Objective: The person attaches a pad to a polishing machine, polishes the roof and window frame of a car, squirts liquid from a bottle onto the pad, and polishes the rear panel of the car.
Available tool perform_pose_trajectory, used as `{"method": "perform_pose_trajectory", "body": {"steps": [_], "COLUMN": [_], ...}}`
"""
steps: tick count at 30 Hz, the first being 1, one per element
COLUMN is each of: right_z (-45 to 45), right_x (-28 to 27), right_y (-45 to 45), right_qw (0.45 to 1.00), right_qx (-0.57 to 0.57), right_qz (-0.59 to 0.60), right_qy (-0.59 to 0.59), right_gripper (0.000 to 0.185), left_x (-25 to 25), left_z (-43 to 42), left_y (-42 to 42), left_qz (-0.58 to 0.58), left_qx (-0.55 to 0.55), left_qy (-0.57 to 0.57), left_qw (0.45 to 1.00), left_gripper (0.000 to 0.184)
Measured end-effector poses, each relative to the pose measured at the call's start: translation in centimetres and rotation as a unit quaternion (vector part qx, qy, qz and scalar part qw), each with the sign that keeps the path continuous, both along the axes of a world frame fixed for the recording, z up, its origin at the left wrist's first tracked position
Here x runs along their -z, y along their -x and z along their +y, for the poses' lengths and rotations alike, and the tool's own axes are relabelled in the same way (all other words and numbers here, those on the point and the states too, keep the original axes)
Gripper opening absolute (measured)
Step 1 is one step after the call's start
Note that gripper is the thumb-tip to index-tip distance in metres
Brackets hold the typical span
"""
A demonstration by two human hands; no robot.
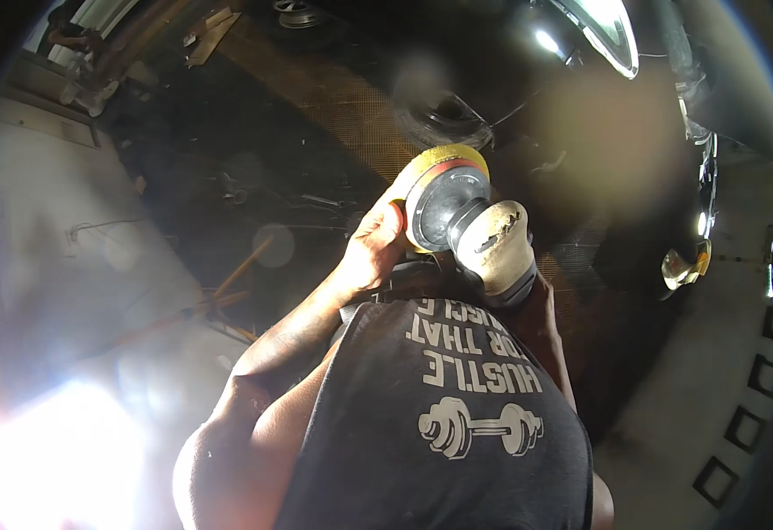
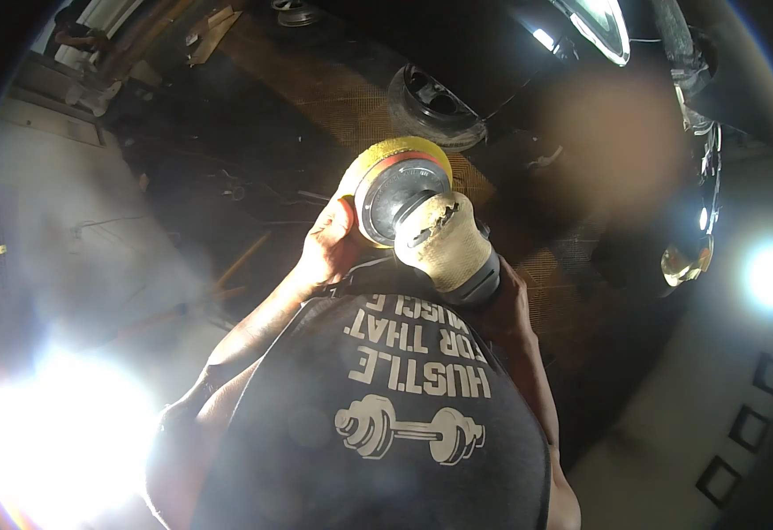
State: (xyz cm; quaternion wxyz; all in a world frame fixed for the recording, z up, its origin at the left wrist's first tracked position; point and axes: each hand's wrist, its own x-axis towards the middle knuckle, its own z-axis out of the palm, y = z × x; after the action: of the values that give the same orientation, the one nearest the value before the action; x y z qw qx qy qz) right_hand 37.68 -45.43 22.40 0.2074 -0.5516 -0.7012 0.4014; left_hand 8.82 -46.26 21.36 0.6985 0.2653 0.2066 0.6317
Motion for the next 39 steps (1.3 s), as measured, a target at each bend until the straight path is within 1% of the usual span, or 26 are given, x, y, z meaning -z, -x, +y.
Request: {"method": "perform_pose_trajectory", "body": {"steps": [3, 5, 6, 8, 9, 10, 13, 14, 16, 19, 20, 23, 24, 25, 26, 27, 28, 29, 30, 32, 33, 35, 36, 37, 38, 39], "right_z": [-0.3, -0.4, -0.4, -1.1, -1.2, -1.3, -1.8, -1.9, -2.1, -1.8, -1.9, -1.1, -0.7, -0.6, 0.1, 0.7, 1.3, 1.4, 1.7, 2.5, 3.0, 3.8, 4.4, 5.5, 6.9, 7.9], "right_x": [-0.6, -1.1, -1.2, -1.3, -1.9, -2.3, -2.4, -2.2, -1.7, -2.5, -2.7, -1.7, -1.1, -1.5, -1.2, -1.0, -0.8, -0.5, -0.6, -1.3, -1.9, -3.3, -4.1, -3.6, -2.7, -2.9], "right_y": [0.7, 0.7, 0.4, 0.1, 0.0, -0.1, -0.5, -0.8, -1.4, -1.4, -1.5, -2.8, -2.9, -2.3, -2.4, -2.3, -2.1, -2.3, -2.0, -0.5, 0.5, 2.4, 3.1, 3.9, 4.7, 5.9], "right_qw": [1.000, 1.000, 0.999, 0.998, 0.996, 0.992, 0.989, 0.990, 0.979, 0.971, 0.970, 0.956, 0.950, 0.961, 0.953, 0.946, 0.952, 0.958, 0.955, 0.963, 0.960, 0.977, 0.988, 0.988, 0.979, 0.964], "right_qx": [0.012, 0.017, 0.004, -0.001, -0.028, -0.054, -0.073, -0.064, -0.094, -0.112, -0.110, -0.164, -0.185, -0.178, -0.197, -0.205, -0.203, -0.199, -0.203, -0.184, -0.187, -0.142, -0.125, -0.123, -0.146, -0.170], "right_qz": [-0.003, 0.005, -0.012, -0.024, -0.024, -0.024, -0.019, -0.014, -0.012, -0.032, -0.026, -0.003, -0.001, 0.007, 0.015, 0.016, 0.038, 0.060, 0.058, 0.047, 0.045, 0.091, 0.074, 0.070, 0.144, 0.203], "right_qy": [-0.006, -0.009, -0.030, -0.054, -0.085, -0.114, -0.128, -0.125, -0.182, -0.209, -0.215, -0.244, -0.254, -0.212, -0.231, -0.251, -0.224, -0.196, -0.211, -0.191, -0.205, -0.130, -0.052, -0.061, -0.015, 0.010], "right_gripper": [0.089, 0.088, 0.087, 0.086, 0.085, 0.083, 0.083, 0.083, 0.083, 0.082, 0.082, 0.087, 0.086, 0.082, 0.080, 0.080, 0.080, 0.080, 0.080, 0.080, 0.080, 0.082, 0.083, 0.083, 0.082, 0.083], "left_x": [-0.8, -1.7, -2.5, -2.0, -2.1, -2.8, -2.5, -2.3, -2.0, -1.4, -1.2, -2.6, -0.5, -0.4, -0.2, -2.0, -3.8, -4.1, -4.4, -4.4, -4.8, -5.6, -6.0, -6.3, -6.8, -8.6], "left_z": [-0.2, -0.1, -0.4, -1.0, -1.3, -1.7, -2.5, -2.5, -2.5, -2.5, -2.4, -2.2, -2.3, -2.1, -1.8, -1.1, -0.4, 0.5, 1.4, 3.7, 4.7, 6.6, 7.7, 9.0, 10.4, 11.3], "left_y": [0.1, -0.3, -0.4, -0.2, 0.0, 0.1, 0.8, 1.1, 1.6, 3.0, 3.4, 2.3, 3.9, 4.6, 5.2, 4.8, 4.4, 3.8, 3.2, 2.6, 3.0, 3.8, 4.3, 4.9, 5.5, 5.8], "left_qz": [0.027, -0.011, 0.004, -0.033, -0.054, -0.040, -0.136, -0.235, -0.238, -0.229, -0.214, -0.285, -0.335, -0.266, -0.197, -0.095, 0.010, 0.103, 0.197, 0.167, 0.116, 0.013, 0.030, 0.039, 0.048, 0.220], "left_qx": [0.011, 0.011, 0.012, 0.026, 0.039, 0.041, 0.078, 0.133, 0.149, 0.160, 0.197, 0.241, 0.273, 0.274, 0.279, 0.255, 0.235, 0.222, 0.210, 0.231, 0.241, 0.265, 0.277, 0.286, 0.294, 0.218], "left_qy": [0.024, 0.032, 0.051, 0.056, 0.052, 0.090, 0.130, 0.094, 0.100, 0.132, 0.120, -0.024, 0.061, 0.101, 0.142, 0.153, 0.168, 0.147, 0.130, 0.064, 0.059, 0.052, 0.007, -0.020, -0.046, -0.146], "left_qw": [0.999, 0.999, 0.999, 0.998, 0.996, 0.994, 0.979, 0.958, 0.955, 0.951, 0.949, 0.928, 0.900, 0.919, 0.929, 0.950, 0.957, 0.958, 0.949, 0.956, 0.962, 0.963, 0.960, 0.957, 0.953, 0.940], "left_gripper": [0.065, 0.074, 0.081, 0.088, 0.091, 0.101, 0.102, 0.101, 0.102, 0.108, 0.110, 0.117, 0.114, 0.111, 0.108, 0.106, 0.104, 0.101, 0.098, 0.088, 0.088, 0.093, 0.087, 0.084, 0.081, 0.077]}}
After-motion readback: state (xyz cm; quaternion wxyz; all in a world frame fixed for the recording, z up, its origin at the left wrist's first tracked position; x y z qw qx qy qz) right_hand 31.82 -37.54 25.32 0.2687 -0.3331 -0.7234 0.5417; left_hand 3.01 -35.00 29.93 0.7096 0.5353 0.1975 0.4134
